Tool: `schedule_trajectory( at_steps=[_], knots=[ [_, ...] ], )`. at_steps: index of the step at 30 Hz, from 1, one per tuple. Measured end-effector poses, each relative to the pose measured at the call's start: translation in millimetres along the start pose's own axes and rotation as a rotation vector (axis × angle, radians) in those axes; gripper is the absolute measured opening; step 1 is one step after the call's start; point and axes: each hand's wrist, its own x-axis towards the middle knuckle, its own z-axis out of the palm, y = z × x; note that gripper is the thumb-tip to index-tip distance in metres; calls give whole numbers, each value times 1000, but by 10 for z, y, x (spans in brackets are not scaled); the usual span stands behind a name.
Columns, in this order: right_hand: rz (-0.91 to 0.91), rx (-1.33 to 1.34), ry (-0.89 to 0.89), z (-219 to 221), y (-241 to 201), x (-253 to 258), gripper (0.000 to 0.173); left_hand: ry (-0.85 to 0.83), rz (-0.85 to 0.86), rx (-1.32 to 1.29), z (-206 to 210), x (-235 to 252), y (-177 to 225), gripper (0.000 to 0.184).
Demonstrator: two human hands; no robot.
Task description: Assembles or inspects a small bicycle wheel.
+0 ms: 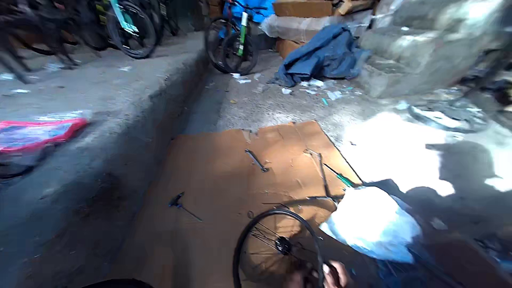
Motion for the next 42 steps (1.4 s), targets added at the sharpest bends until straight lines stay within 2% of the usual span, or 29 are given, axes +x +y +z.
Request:
schedule_trajectory(
  at_steps=[3,5,7,9,13,15,17,19,21,24,26,28,30,32,35,37,39,42],
  knots=[
    [131,-90,25,-22,195,-23,44,-17,-16,-43,-24,12,-4,13],
    [126,-66,-15,-94,189,-64,43,-47,-14,-77,-43,55,-29,14],
    [49,8,-44,-121,163,-71,35,-46,-35,-108,-16,45,-11,14],
    [49,114,-30,-70,186,-1,27,-32,-47,-133,8,40,21,15],
    [177,53,0,-70,189,61,41,-33,-57,-187,13,45,41,14],
    [151,6,-34,-114,161,27,41,-39,-60,-213,6,57,39,13],
    [81,23,-30,-106,164,24,32,-34,-59,-220,-3,82,10,12],
    [115,90,12,-74,177,73,27,-37,-64,-219,-10,94,-8,13],
    [192,94,8,-77,199,85,36,-41,-74,-228,-11,73,3,12],
    [161,50,-26,-104,182,27,40,-35,-65,-226,16,60,56,11],
    [99,87,-22,-102,158,32,33,-32,-70,-227,24,69,39,11],
    [147,143,-2,-73,160,70,28,-33,-81,-228,13,60,26,11],
    [219,117,-21,-76,158,86,35,-37,-79,-228,4,43,39,11],
    [183,64,-48,-82,172,54,36,-39,-62,-222,-9,51,44,11],
    [79,83,-34,-54,144,43,28,-27,-60,-228,8,66,43,11],
    [136,63,12,-30,119,76,29,-21,-69,-222,18,53,48,11],
    [194,42,4,-51,124,94,38,-32,-74,-229,-8,49,56,12],
    [120,67,-66,-95,123,54,34,-37,-45,-236,-20,69,40,14]
  ],
)
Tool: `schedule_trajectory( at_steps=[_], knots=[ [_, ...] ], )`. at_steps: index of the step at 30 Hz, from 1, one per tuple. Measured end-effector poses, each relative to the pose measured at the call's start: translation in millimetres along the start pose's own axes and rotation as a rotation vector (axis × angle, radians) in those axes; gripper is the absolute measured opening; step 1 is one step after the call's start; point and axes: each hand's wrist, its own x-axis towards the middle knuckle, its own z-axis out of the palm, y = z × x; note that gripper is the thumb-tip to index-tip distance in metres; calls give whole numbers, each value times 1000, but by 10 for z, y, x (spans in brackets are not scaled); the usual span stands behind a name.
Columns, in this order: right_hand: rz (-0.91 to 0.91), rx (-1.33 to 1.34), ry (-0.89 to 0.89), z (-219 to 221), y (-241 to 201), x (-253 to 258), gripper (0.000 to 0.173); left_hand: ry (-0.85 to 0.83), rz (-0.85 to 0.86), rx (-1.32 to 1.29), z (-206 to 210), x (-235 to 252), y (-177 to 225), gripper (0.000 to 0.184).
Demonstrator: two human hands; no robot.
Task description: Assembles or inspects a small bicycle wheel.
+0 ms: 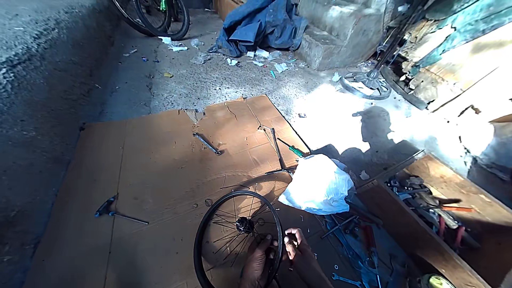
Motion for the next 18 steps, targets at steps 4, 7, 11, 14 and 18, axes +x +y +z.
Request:
schedule_trajectory(
  at_steps=[4,7,11,14,18],
  knots=[
    [0,-23,31,20,-25,49,26,126,-40,227,48,-84,88,32],
    [7,-55,58,-10,-63,165,24,142,-28,625,-27,-208,197,43],
    [24,64,53,-62,-121,288,24,110,32,1152,-195,-228,224,48],
    [48,110,65,-68,-189,350,23,267,198,1168,-175,-235,100,41],
    [82,202,38,-84,-196,387,24,275,280,1169,-87,-272,41,34]
  ],
)
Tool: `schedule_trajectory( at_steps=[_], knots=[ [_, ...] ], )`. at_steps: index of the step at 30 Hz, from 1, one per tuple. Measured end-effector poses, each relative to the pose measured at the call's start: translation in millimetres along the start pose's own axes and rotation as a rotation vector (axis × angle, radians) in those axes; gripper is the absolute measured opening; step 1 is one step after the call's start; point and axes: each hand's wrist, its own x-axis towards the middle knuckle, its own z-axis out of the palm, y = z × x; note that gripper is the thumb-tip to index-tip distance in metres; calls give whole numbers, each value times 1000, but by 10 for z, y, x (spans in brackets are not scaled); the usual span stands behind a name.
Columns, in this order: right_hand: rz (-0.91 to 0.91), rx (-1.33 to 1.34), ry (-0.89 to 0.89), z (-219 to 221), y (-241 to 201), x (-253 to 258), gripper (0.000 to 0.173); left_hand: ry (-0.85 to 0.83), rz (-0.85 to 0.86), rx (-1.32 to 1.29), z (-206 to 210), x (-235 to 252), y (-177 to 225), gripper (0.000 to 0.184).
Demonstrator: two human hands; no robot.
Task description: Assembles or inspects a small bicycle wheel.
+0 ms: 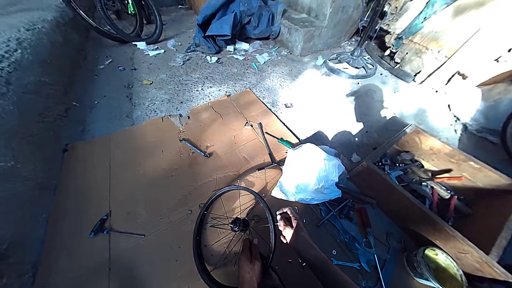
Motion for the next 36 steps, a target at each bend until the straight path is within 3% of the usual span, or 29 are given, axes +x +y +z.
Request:
schedule_trajectory(
  at_steps=[3,6,8,12,14,18,21,23,28,36],
  knots=[
    [-30,224,-123,-97,86,-17,31,-194,10,-92,-73,33,-32,36],
    [-78,257,-206,-238,264,-63,34,-310,-96,-298,-89,102,-103,29],
    [-89,25,-178,-332,443,-95,33,-294,-159,-379,-70,106,-84,28],
    [-65,-862,-323,-452,901,-247,30,-262,-246,-581,18,93,39,25],
    [-133,-1007,-325,-452,1187,-345,28,-264,-265,-664,71,102,57,23],
    [-336,-1045,-230,-434,1460,-389,20,-268,-291,-739,99,121,69,23],
    [-258,-1074,-257,-378,1310,-379,22,-257,-282,-768,126,146,53,23],
    [-204,-959,-181,-356,1130,-370,24,-248,-278,-779,141,169,61,22],
    [-483,-643,25,-291,632,-379,13,-244,-274,-818,163,166,110,21],
    [-528,-707,62,-160,483,-368,17,-251,-273,-888,163,179,140,20]
  ],
)
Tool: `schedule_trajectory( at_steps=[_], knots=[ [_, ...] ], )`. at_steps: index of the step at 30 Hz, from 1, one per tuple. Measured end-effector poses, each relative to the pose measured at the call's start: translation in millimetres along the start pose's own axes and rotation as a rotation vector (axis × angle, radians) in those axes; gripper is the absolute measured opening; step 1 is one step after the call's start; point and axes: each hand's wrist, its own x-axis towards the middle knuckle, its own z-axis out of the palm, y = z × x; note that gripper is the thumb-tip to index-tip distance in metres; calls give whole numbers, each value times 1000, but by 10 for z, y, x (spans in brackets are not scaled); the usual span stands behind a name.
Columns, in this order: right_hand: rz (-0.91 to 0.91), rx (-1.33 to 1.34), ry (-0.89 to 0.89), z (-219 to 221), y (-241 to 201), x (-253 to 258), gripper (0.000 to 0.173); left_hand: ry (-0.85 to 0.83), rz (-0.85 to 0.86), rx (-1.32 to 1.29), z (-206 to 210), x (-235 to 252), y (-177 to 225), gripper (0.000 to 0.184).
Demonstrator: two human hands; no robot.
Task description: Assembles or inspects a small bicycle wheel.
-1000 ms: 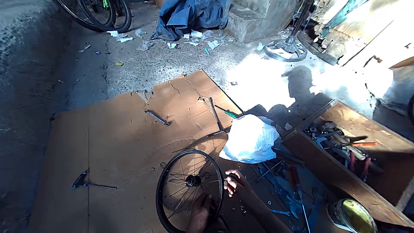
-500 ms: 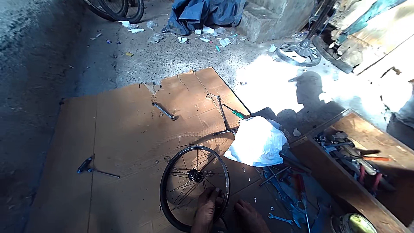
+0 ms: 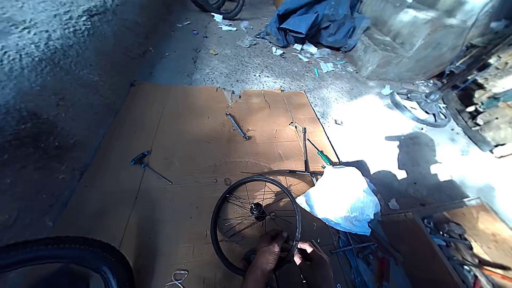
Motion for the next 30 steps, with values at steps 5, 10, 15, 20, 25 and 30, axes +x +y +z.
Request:
schedule_trajectory(
  at_steps=[5,10,15,20,25,30],
  knots=[
    [-21,61,-62,-29,37,-35,14,-3,41,-16,2,19,-37,17],
    [133,190,-113,-90,-72,21,16,-16,16,-21,1,15,-7,17],
    [157,236,-115,-125,-136,-3,14,-37,-54,-9,-21,13,59,14],
    [122,220,-119,-109,-121,59,14,-35,-80,-19,-19,24,97,13],
    [76,156,-122,-154,-124,82,15,-27,-111,-41,-2,37,123,10],
    [9,143,-75,-123,-93,65,15,-21,-132,-52,11,57,136,10]
  ],
)
